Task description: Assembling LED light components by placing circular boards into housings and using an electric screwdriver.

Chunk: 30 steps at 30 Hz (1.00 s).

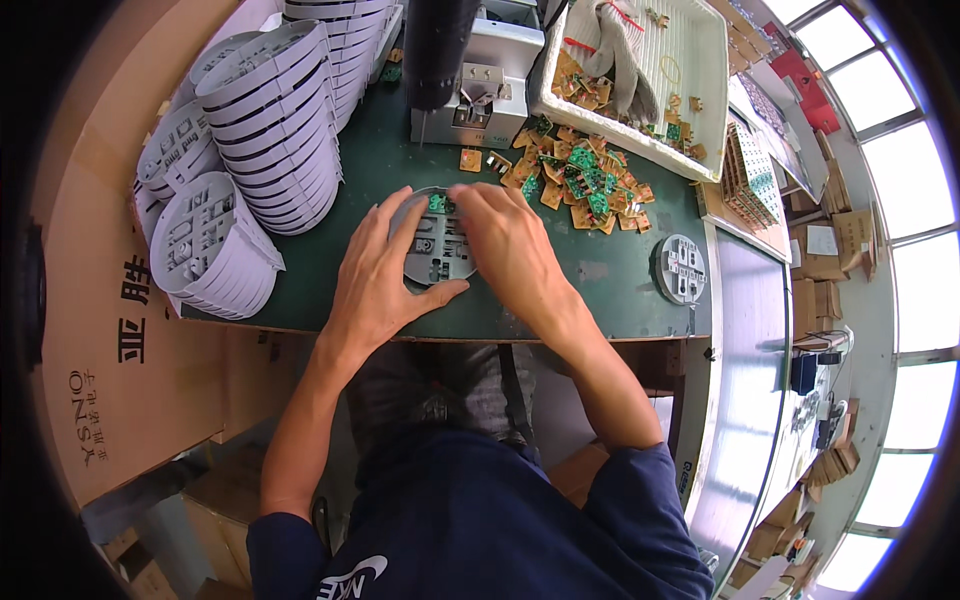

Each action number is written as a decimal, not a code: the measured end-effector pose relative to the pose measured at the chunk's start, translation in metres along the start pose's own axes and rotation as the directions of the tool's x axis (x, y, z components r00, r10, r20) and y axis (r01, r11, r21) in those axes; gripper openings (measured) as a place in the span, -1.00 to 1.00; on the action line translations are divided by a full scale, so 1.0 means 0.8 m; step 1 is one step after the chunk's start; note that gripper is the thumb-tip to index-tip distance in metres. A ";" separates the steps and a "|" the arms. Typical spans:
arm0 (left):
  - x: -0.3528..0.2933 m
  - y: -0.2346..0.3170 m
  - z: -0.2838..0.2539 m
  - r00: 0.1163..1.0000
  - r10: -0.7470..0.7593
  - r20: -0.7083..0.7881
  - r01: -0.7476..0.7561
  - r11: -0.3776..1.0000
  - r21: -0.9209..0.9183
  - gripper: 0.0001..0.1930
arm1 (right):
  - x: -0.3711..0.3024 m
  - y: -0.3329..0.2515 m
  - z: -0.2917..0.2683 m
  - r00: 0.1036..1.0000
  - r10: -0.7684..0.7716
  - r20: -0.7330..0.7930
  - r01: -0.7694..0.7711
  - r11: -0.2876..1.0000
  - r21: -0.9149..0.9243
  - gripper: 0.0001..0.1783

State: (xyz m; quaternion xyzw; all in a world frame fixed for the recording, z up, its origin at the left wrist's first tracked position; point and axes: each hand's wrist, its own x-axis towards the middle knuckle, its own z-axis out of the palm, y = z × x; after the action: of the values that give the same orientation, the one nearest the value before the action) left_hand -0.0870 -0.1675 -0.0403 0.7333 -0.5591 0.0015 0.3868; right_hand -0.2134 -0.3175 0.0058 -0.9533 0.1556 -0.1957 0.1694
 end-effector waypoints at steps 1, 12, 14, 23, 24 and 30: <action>0.000 0.000 0.000 1.000 0.008 0.008 -0.008 1.000 0.005 -0.04 | -0.004 -0.001 0.001 1.000 0.001 0.001 -0.001 1.000 0.000 -0.59; -0.001 0.000 0.004 1.000 -0.008 0.027 0.006 0.998 0.057 -0.09 | 0.115 -0.022 -0.047 0.888 0.064 -0.455 0.344 0.563 0.751 -0.35; 0.002 0.001 0.005 1.000 0.001 0.029 -0.003 0.999 0.049 -0.09 | 0.164 -0.066 -0.083 0.917 0.049 -0.395 0.329 0.467 0.821 -0.48; -0.001 -0.002 0.002 0.997 -0.038 0.072 0.036 0.999 0.024 -0.07 | 0.195 -0.051 -0.090 0.934 0.134 -0.331 0.285 0.278 0.917 -0.49; -0.001 -0.002 0.002 0.997 -0.031 0.066 0.029 0.999 0.029 -0.06 | 0.192 -0.043 -0.094 0.936 0.130 -0.328 0.283 0.281 0.917 -0.49; -0.003 -0.003 0.003 0.997 -0.034 0.070 0.030 0.998 0.048 -0.07 | 0.207 -0.008 -0.087 0.789 0.269 -0.552 0.304 0.609 0.732 -0.74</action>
State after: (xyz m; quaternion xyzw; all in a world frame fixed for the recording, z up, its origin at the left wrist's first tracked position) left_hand -0.0869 -0.1667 -0.0442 0.7506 -0.5604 -0.0177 0.3497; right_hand -0.0968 -0.3900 0.1213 -0.6604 0.0887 -0.5436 0.5103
